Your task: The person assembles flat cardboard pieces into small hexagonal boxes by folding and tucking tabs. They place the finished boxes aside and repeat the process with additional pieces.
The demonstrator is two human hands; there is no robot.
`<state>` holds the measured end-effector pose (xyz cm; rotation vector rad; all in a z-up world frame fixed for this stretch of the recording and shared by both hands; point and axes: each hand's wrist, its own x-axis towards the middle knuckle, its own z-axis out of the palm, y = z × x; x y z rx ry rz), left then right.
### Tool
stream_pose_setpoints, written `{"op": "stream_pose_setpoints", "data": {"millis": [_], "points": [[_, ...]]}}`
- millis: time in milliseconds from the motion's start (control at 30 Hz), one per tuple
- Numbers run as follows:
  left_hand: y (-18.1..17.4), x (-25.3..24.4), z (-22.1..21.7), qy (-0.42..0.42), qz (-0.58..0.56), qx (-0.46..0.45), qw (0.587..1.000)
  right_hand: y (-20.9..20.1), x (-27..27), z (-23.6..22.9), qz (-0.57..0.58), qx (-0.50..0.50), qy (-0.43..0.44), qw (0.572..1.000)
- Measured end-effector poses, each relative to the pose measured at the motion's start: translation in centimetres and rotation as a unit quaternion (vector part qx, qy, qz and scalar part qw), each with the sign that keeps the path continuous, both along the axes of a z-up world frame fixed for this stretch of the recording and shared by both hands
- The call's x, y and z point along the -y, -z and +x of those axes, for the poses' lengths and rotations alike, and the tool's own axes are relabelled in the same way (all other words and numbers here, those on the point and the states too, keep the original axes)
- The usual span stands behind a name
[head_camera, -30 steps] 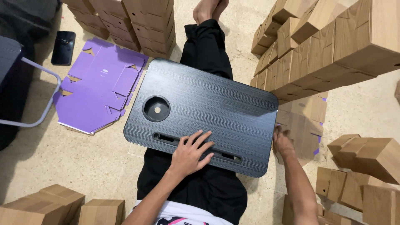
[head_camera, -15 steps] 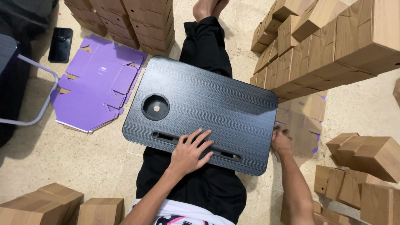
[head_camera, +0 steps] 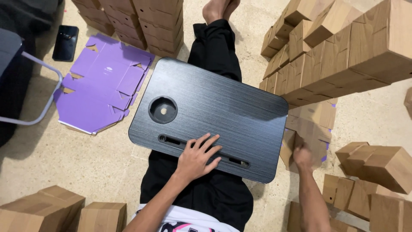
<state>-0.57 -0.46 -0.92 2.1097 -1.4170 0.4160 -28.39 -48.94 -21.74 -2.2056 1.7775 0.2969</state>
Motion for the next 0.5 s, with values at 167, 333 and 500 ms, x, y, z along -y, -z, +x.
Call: {"op": "stream_pose_setpoints", "data": {"millis": [167, 333, 500], "points": [[-1.1, -0.5, 0.3, 0.013, 0.009, -0.007, 1.000, -5.5, 2.8, -0.9, -0.253, 0.120, 0.038, 0.959], [-2.1, -0.5, 0.5, 0.028, 0.029, -0.001, 0.999, -16.7, 4.3, -2.1, -0.392, 0.179, -0.015, 0.902], [-1.6, -0.6, 0.4, 0.032, 0.023, -0.005, 0.999, -18.3, 16.5, -10.8, -0.529, -0.016, 0.028, 0.848]]}}
